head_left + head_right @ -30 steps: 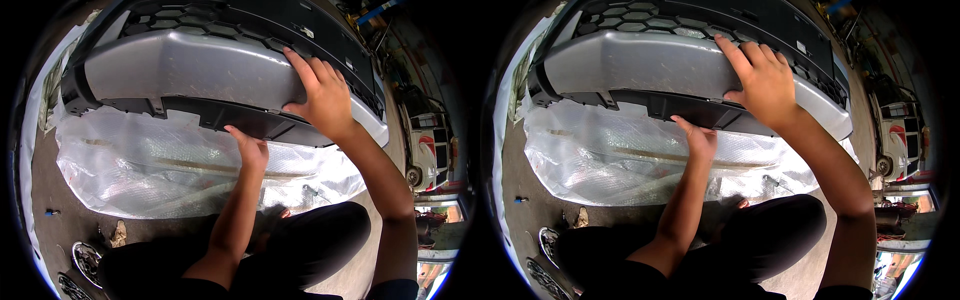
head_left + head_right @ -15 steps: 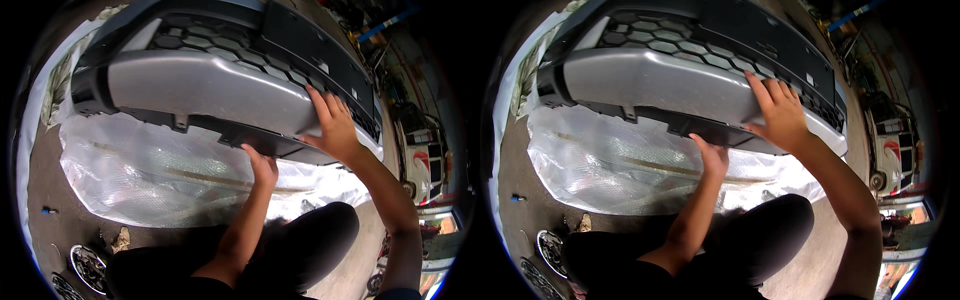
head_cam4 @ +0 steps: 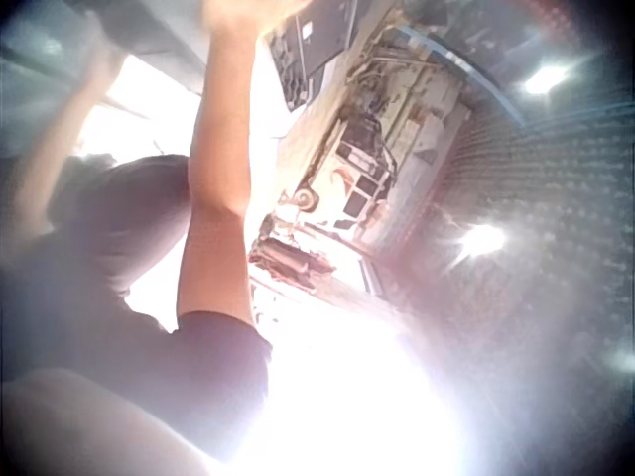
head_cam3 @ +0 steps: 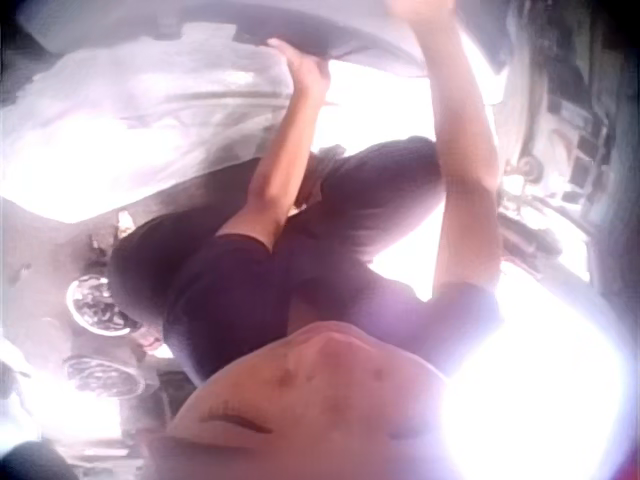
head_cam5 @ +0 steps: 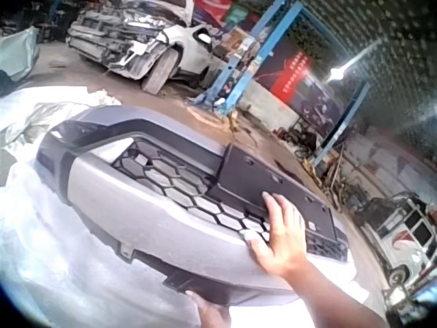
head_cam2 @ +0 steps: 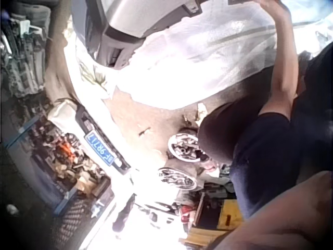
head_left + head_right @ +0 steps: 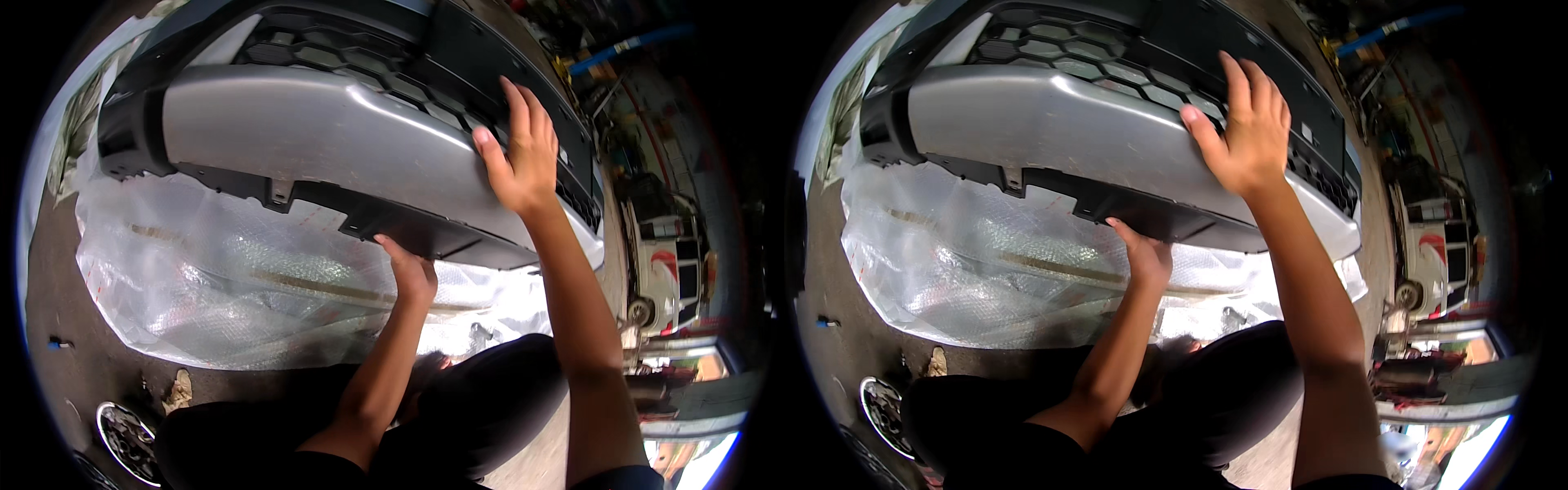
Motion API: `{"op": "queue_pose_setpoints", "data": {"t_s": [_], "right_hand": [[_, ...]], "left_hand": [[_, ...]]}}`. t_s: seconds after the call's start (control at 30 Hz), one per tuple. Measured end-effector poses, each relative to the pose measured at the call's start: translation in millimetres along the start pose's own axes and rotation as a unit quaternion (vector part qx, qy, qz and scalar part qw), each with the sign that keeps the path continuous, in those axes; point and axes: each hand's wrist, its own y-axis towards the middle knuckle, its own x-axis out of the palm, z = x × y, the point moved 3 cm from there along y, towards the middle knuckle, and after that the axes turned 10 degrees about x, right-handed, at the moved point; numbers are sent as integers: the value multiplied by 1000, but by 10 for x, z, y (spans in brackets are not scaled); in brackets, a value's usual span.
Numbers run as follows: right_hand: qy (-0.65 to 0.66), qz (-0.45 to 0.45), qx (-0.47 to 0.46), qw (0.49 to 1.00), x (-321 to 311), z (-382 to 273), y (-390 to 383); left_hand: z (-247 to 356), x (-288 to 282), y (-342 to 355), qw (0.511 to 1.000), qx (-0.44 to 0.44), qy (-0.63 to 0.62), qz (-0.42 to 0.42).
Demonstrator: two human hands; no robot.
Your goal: The person removes a car bumper from a vehicle and places it on a protective sheet on the floor. They then use a screwdriver to attach a lower trim piece to the bumper, aligning it and securing it with screws.
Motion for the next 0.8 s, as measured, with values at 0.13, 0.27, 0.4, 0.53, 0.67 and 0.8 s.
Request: {"op": "queue_pose_setpoints", "data": {"t_s": [0.13,0.27,0.4,0.53,0.67,0.8], "right_hand": [[55,-51,34,997,5,-40,33],[54,-53,33,997,-36,-28,-2],[243,49,47,968,-200,-706,467],[331,66,-17,941,-413,-1652,885],[229,13,-44,972,3,-1696,776],[90,-12,-58,994,368,-1764,550]], "left_hand": [[77,-121,137,999,-5,40,9],[2,-187,169,998,-37,44,16],[338,-397,489,981,53,-48,180],[1138,-399,814,924,324,129,157],[1426,507,615,937,312,136,77],[1519,863,383,933,344,106,-18]]}}
